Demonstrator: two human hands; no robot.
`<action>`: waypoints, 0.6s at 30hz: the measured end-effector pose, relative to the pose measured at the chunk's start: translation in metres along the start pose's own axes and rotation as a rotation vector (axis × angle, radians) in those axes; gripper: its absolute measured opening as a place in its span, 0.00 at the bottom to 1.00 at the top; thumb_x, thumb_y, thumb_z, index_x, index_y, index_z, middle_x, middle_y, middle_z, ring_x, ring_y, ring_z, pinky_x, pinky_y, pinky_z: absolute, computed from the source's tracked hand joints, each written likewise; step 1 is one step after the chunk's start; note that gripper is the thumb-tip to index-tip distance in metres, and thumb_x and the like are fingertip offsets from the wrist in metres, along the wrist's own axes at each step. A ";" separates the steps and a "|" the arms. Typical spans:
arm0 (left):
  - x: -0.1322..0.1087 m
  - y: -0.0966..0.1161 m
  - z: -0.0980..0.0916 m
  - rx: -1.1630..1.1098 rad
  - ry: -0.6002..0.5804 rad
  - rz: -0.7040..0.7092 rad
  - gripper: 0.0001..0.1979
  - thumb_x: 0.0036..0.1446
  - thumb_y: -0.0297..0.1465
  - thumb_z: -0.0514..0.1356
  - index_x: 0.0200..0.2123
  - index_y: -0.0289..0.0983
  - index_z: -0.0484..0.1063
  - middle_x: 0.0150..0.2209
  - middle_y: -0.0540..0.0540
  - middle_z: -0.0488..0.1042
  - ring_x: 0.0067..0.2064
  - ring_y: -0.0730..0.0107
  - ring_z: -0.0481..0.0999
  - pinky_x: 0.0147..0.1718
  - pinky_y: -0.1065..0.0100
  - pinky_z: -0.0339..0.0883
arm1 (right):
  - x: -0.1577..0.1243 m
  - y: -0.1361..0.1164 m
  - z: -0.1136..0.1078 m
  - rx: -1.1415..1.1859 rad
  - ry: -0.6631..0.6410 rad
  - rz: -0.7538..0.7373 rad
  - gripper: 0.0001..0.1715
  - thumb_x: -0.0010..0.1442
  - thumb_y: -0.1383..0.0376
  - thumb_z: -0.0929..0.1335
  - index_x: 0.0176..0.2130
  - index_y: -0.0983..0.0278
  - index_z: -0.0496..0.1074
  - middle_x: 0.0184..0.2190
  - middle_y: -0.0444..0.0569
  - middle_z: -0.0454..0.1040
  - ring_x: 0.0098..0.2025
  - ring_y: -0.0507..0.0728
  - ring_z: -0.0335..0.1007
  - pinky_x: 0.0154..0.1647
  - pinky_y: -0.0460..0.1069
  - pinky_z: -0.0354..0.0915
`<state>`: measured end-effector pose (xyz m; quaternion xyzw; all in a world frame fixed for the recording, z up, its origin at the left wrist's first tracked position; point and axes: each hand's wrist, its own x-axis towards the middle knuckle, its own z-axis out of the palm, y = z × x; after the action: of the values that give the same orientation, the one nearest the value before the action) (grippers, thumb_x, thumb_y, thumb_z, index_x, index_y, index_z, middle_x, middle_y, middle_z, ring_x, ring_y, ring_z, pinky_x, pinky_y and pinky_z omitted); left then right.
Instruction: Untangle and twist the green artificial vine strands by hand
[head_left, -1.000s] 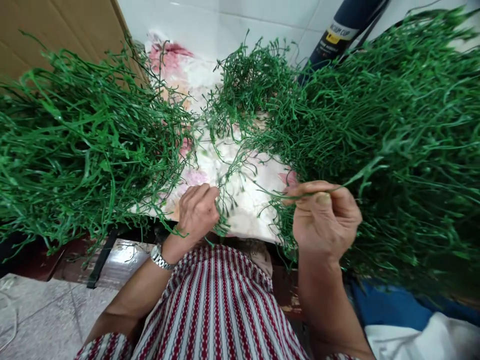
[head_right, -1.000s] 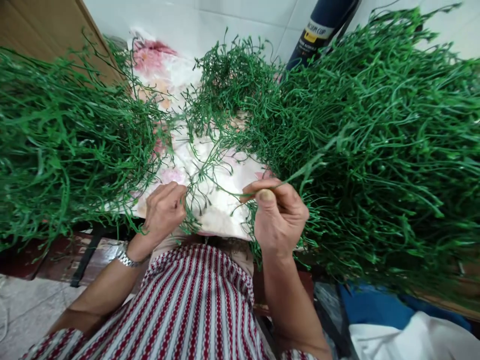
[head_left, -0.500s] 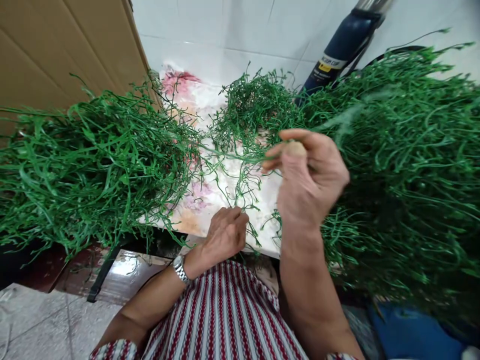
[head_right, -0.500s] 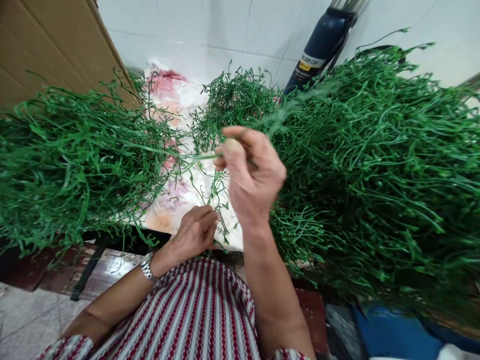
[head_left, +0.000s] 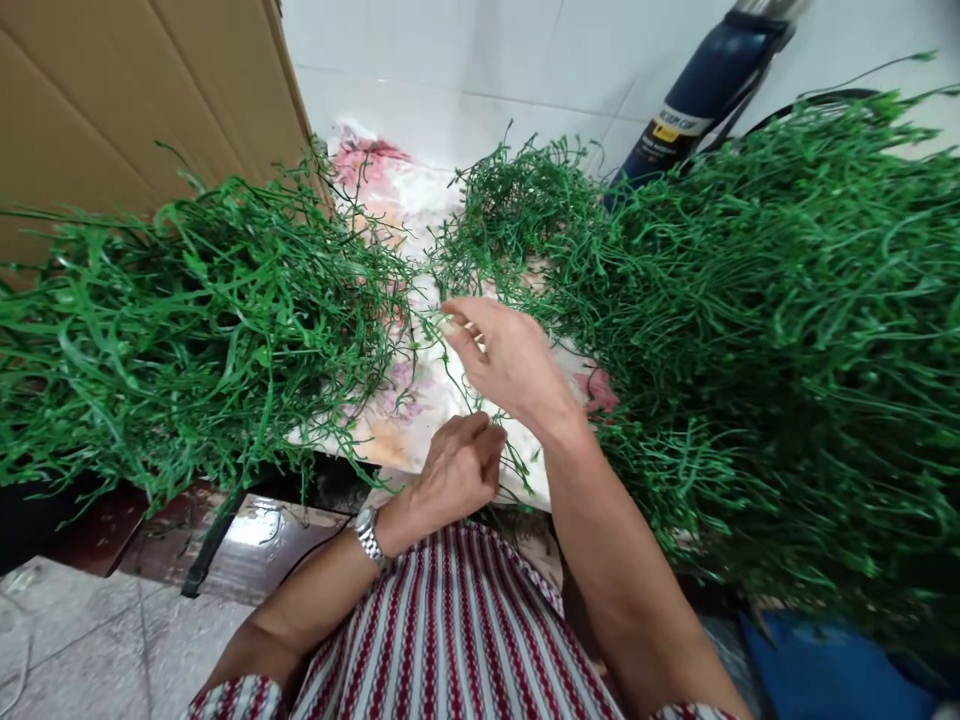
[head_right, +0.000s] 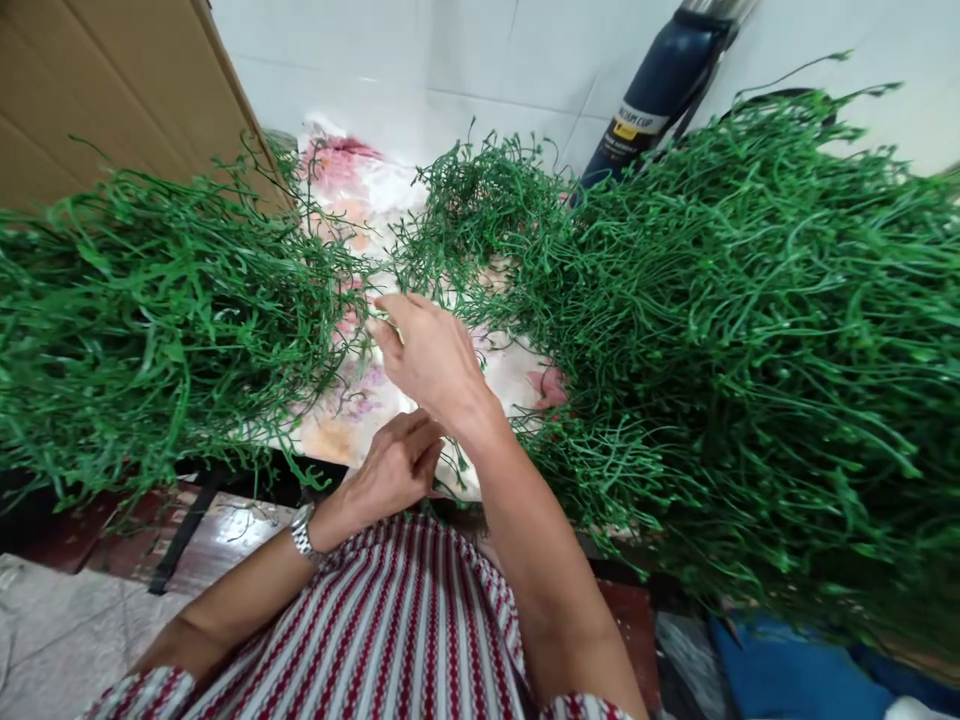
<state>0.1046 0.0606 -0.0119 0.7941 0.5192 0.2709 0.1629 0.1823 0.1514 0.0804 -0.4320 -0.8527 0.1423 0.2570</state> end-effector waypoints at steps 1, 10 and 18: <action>-0.001 0.000 0.000 -0.013 0.014 -0.011 0.09 0.55 0.24 0.50 0.32 0.36 0.70 0.32 0.44 0.70 0.34 0.66 0.68 0.33 0.65 0.62 | -0.007 0.004 -0.004 0.001 0.018 0.012 0.17 0.62 0.61 0.59 0.46 0.65 0.68 0.42 0.52 0.74 0.41 0.56 0.70 0.40 0.48 0.61; 0.000 0.005 -0.006 -0.020 0.114 0.086 0.10 0.58 0.29 0.50 0.35 0.35 0.70 0.30 0.44 0.70 0.34 0.65 0.68 0.36 0.63 0.62 | -0.060 0.033 -0.001 -0.264 -0.118 0.265 0.14 0.62 0.62 0.59 0.40 0.65 0.70 0.37 0.52 0.75 0.35 0.56 0.71 0.33 0.48 0.58; 0.031 -0.013 -0.031 0.333 0.072 -0.043 0.13 0.57 0.26 0.47 0.42 0.35 0.68 0.41 0.40 0.72 0.41 0.58 0.68 0.41 0.58 0.59 | -0.069 0.032 0.010 -0.429 -0.229 0.207 0.18 0.62 0.66 0.58 0.50 0.59 0.65 0.38 0.51 0.72 0.39 0.58 0.69 0.32 0.48 0.57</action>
<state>0.0861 0.0930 0.0143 0.7884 0.5794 0.2059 0.0160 0.2322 0.1144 0.0351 -0.5427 -0.8381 0.0319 0.0452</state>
